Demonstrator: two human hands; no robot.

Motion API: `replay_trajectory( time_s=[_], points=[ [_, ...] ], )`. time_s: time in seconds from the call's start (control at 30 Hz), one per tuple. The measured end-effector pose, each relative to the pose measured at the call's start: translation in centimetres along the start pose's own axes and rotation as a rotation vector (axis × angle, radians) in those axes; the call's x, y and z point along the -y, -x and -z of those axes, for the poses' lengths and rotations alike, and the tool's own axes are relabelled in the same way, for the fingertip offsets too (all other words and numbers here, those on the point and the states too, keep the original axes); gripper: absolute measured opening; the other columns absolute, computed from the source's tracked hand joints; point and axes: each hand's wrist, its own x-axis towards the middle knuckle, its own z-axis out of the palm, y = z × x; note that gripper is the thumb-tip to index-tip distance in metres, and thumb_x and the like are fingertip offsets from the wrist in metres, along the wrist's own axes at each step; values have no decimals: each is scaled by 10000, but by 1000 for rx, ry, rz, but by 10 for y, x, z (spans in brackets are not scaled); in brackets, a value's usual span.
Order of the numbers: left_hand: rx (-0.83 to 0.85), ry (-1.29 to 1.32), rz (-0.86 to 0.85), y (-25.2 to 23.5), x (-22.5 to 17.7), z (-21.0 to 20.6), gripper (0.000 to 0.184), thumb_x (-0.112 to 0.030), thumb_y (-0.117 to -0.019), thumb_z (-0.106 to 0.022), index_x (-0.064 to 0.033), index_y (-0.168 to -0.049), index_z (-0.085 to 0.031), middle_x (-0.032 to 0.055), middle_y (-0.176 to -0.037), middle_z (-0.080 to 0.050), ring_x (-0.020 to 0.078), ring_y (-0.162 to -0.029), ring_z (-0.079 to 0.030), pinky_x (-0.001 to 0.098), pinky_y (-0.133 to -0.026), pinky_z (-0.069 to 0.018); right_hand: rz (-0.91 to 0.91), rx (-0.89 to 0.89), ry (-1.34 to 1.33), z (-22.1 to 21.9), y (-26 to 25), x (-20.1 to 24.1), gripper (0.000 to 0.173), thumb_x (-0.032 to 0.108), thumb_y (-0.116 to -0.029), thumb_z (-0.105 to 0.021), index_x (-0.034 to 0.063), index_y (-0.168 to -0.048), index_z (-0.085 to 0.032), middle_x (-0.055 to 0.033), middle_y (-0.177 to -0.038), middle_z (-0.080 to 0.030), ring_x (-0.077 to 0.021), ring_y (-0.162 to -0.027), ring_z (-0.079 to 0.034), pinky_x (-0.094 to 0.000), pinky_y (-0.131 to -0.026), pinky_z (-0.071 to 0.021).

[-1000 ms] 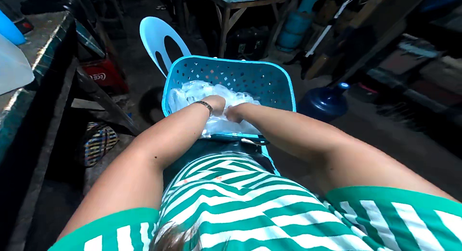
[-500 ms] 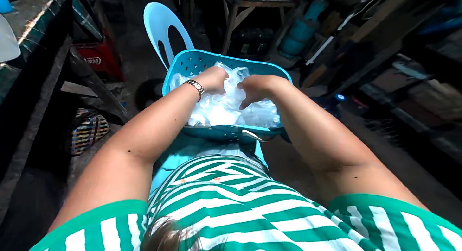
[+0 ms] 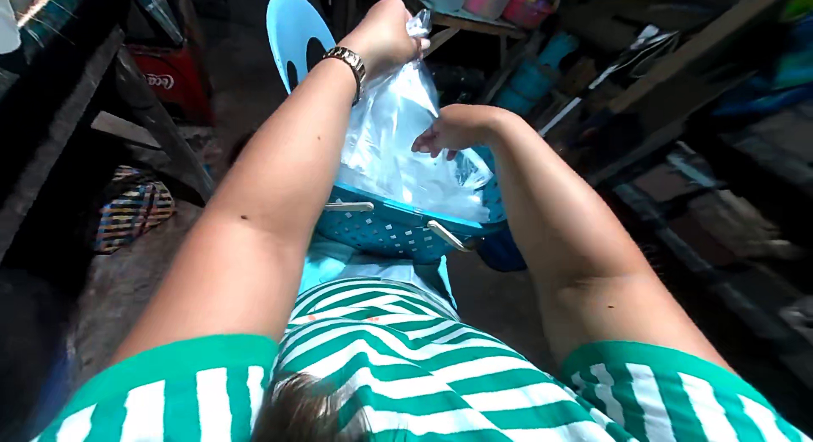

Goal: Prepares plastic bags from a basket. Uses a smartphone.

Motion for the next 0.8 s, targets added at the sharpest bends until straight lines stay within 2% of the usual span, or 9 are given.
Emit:
replay_trajectory(
  time_s=[0.1, 0.17, 0.23, 0.3, 0.4, 0.47, 0.53, 0.67, 0.8],
  points=[
    [-76, 336, 19, -6, 13, -19, 296, -249, -1031, -616, 27, -1134, -642, 92, -1009, -641, 120, -867, -600, 336, -848, -505, -103, -210, -176, 9, -2, 6, 256, -3, -876, -742, -62, -1118, -679, -246, -1053, -679, -366, -955, -646, -595, -870, -503],
    [-72, 394, 28, -6, 28, -36, 325, -269, -1048, -589, 44, -1118, -644, 108, -969, -635, 140, -830, -589, 356, -826, -502, -108, -305, -242, 6, -6, -5, 240, 26, -857, -763, -55, -1074, -699, -266, -1079, -671, -407, -1020, -632, -652, -903, -471],
    [-32, 286, 45, -4, 39, -45, 361, -278, -1052, -585, 74, -1102, -646, 181, -997, -644, 233, -883, -608, 444, -866, -495, -99, -362, -340, -1, -7, -19, 177, 73, -959, -676, -31, -1101, -684, -208, -1045, -662, -308, -903, -614, -548, -825, -492],
    [-14, 199, 18, 1, 40, -49, 367, -286, -1048, -591, 76, -1073, -654, 199, -993, -649, 271, -905, -619, 483, -876, -491, -98, -469, -520, -8, -1, -27, 322, 227, -1105, -453, -14, -1220, -634, -122, -1014, -656, -155, -772, -589, -369, -716, -513],
    [-71, 261, -85, 6, 36, -55, 351, -322, -1049, -587, 20, -1012, -655, 76, -871, -612, 135, -773, -567, 348, -778, -487, 0, -586, -826, -12, 6, -23, 584, 480, -1116, -271, 36, -1289, -609, -37, -1010, -686, -101, -825, -651, -304, -741, -545],
    [-113, 390, -149, 7, 33, -60, 323, -308, -1019, -640, 14, -1006, -656, 46, -854, -609, 86, -756, -566, 300, -767, -495, 158, -617, -841, -17, 6, -18, 381, 328, -1084, -482, 9, -1236, -625, -22, -1007, -678, -67, -856, -645, -269, -786, -547],
    [-121, 543, -168, 9, 32, -62, 263, -219, -942, -747, 6, -1061, -680, 38, -914, -656, 48, -805, -604, 251, -796, -515, 240, -720, -723, -21, 0, -18, 195, 146, -939, -724, -1, -1057, -672, -7, -913, -685, -14, -791, -632, -228, -787, -549],
    [-112, 677, -160, 15, 33, -58, 259, -37, -880, -771, 25, -1114, -679, 54, -994, -701, 30, -865, -655, 215, -833, -549, 196, -820, -659, -23, -2, -20, 172, 151, -994, -653, -11, -1038, -691, -13, -864, -676, -11, -718, -600, -224, -731, -529],
    [-72, 746, -91, 24, 28, -56, 161, -92, -956, -705, 13, -1073, -670, 15, -923, -692, 23, -813, -645, 224, -805, -543, 178, -844, -697, -27, -4, -17, 189, 169, -1034, -596, 3, -1051, -684, 23, -826, -634, 12, -660, -539, -190, -669, -483]
  ],
)
